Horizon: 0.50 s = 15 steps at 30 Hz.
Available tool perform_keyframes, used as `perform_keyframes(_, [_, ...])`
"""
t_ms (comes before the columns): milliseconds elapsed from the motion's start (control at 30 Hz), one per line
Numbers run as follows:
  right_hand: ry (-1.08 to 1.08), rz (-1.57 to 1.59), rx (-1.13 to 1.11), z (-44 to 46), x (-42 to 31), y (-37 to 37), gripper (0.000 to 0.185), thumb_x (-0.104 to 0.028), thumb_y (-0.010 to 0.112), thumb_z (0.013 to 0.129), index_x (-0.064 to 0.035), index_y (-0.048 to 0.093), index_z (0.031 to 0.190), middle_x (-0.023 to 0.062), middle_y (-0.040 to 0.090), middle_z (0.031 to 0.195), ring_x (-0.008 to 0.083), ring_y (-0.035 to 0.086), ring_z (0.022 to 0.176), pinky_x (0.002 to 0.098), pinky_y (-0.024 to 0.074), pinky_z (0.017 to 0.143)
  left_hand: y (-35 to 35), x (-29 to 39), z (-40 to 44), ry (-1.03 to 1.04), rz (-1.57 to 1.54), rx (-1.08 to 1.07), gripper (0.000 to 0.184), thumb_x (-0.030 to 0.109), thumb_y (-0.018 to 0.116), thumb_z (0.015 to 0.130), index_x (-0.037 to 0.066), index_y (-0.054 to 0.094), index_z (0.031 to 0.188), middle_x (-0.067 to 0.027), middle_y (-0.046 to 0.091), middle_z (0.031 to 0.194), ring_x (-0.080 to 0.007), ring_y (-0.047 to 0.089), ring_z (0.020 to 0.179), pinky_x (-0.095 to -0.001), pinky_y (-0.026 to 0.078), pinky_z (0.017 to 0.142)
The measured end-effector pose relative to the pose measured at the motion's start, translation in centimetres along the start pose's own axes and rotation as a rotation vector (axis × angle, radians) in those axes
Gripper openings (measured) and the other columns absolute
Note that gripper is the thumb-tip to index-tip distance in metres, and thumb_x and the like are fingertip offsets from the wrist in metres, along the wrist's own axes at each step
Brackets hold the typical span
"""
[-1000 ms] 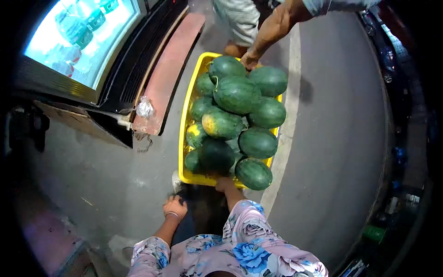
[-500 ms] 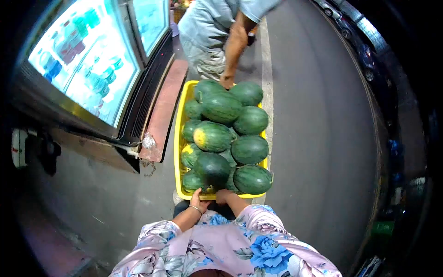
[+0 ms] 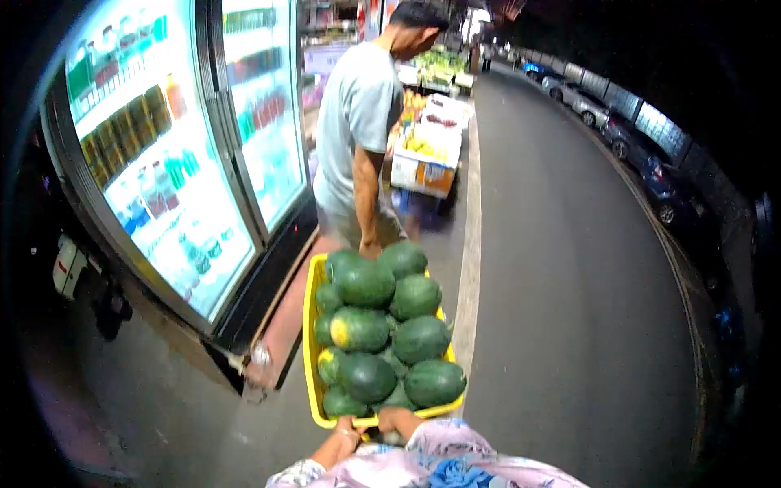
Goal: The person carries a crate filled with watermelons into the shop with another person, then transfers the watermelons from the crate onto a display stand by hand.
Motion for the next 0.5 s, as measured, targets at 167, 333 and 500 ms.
perform_keyframes(167, [0.076,0.018,-0.093,-1.1,3.5,-4.8,0.03,-0.015,0.052,0.061,-0.0037,0.064,0.087,0.0169,0.061,0.093,0.029,0.059,0.088,0.0379,0.0466,0.073,4.1,-1.5,5.7,-0.162,-0.168,0.061,0.015,0.003,0.047,0.076,-0.003,0.044,0.09,-0.0185,0.05,0.09,-0.0366,0.056,0.076,-0.0477,0.054,0.059])
perform_keyframes(333, [0.059,-0.006,-0.069,1.6,7.5,-6.0,0.033,-0.016,0.052,0.061,-0.0027,0.064,0.089,0.017,0.061,0.095,0.0303,0.058,0.09,0.0385,0.0462,0.074,8.3,-2.8,8.6,-0.247,-0.224,0.008,0.018,0.001,0.047,0.074,-0.003,0.042,0.091,-0.0191,0.05,0.091,-0.0397,0.056,0.079,-0.0525,0.052,0.066])
perform_keyframes(500, [0.065,-0.028,-0.076,3.0,10.0,-8.4,0.032,-0.018,0.051,0.065,-0.0058,0.063,0.093,0.016,0.059,0.1,0.0293,0.057,0.092,0.0384,0.0453,0.078,12.3,-0.8,3.4,-0.16,-0.15,0.192,0.012,0.005,0.05,0.075,-0.002,0.046,0.083,-0.016,0.051,0.086,-0.032,0.055,0.067,-0.0456,0.054,0.06])
Point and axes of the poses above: each hand's wrist, its own z-axis towards the middle knuckle, its own y-axis out of the palm, x = y × z, the point moved 9 cm from there along z, towards the middle knuckle
